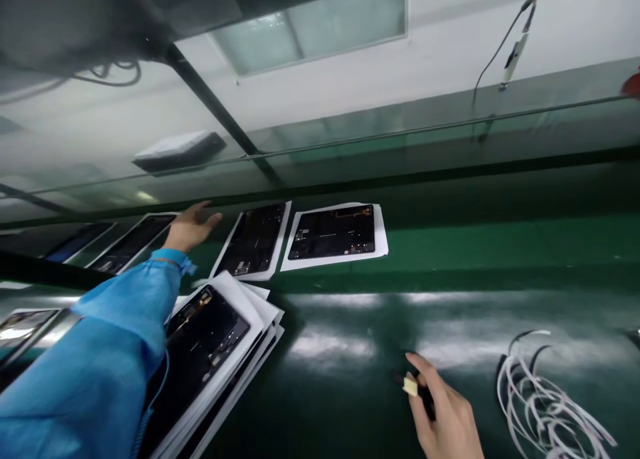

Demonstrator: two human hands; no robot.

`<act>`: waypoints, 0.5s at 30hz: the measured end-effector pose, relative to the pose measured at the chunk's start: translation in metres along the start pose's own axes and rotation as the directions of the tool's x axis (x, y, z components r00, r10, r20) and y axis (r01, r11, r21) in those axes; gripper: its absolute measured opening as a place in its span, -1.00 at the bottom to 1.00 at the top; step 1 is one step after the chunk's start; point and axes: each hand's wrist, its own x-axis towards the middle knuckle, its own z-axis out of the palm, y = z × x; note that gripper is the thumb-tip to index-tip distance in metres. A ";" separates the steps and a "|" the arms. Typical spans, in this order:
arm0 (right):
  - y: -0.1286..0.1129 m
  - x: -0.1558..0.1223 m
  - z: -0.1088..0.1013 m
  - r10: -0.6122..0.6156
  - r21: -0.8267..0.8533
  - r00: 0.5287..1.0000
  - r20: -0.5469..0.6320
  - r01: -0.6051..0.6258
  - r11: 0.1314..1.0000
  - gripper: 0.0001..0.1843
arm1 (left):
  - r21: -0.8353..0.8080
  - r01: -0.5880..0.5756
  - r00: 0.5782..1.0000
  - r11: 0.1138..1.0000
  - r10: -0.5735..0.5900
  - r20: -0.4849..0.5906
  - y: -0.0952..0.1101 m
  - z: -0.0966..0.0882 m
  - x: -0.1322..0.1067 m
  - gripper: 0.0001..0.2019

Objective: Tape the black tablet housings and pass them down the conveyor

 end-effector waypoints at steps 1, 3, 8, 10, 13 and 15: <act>0.001 0.000 -0.001 -0.013 0.001 1.000 0.004 0.013 1.000 -0.61 | 0.027 0.026 0.999 0.999 -0.026 0.027 0.000 0.008 0.002 -0.65; 0.002 0.002 -0.002 -0.063 -0.009 0.998 -0.011 0.063 0.998 -0.64 | 0.068 0.084 0.987 0.994 -0.093 0.134 0.000 0.031 0.003 -0.67; 0.002 0.006 -0.003 -0.155 -0.043 0.985 -0.073 0.152 0.987 -0.71 | 0.159 0.230 0.907 0.960 -0.271 0.323 0.001 0.098 -0.002 -0.70; 0.000 0.006 -0.001 -0.168 -0.060 0.983 -0.071 0.164 0.985 -0.71 | 0.182 0.250 0.902 0.951 -0.297 0.313 0.003 0.112 -0.007 -0.68; -0.003 0.007 0.001 -0.173 -0.073 0.981 -0.085 0.167 0.983 -0.71 | 0.174 0.246 0.909 0.953 -0.290 0.300 0.013 0.118 -0.018 -0.67; -0.005 0.007 0.002 -0.156 -0.061 0.982 -0.108 0.150 0.987 -0.70 | 0.135 0.234 0.916 0.963 -0.264 0.300 0.025 0.115 -0.027 -0.67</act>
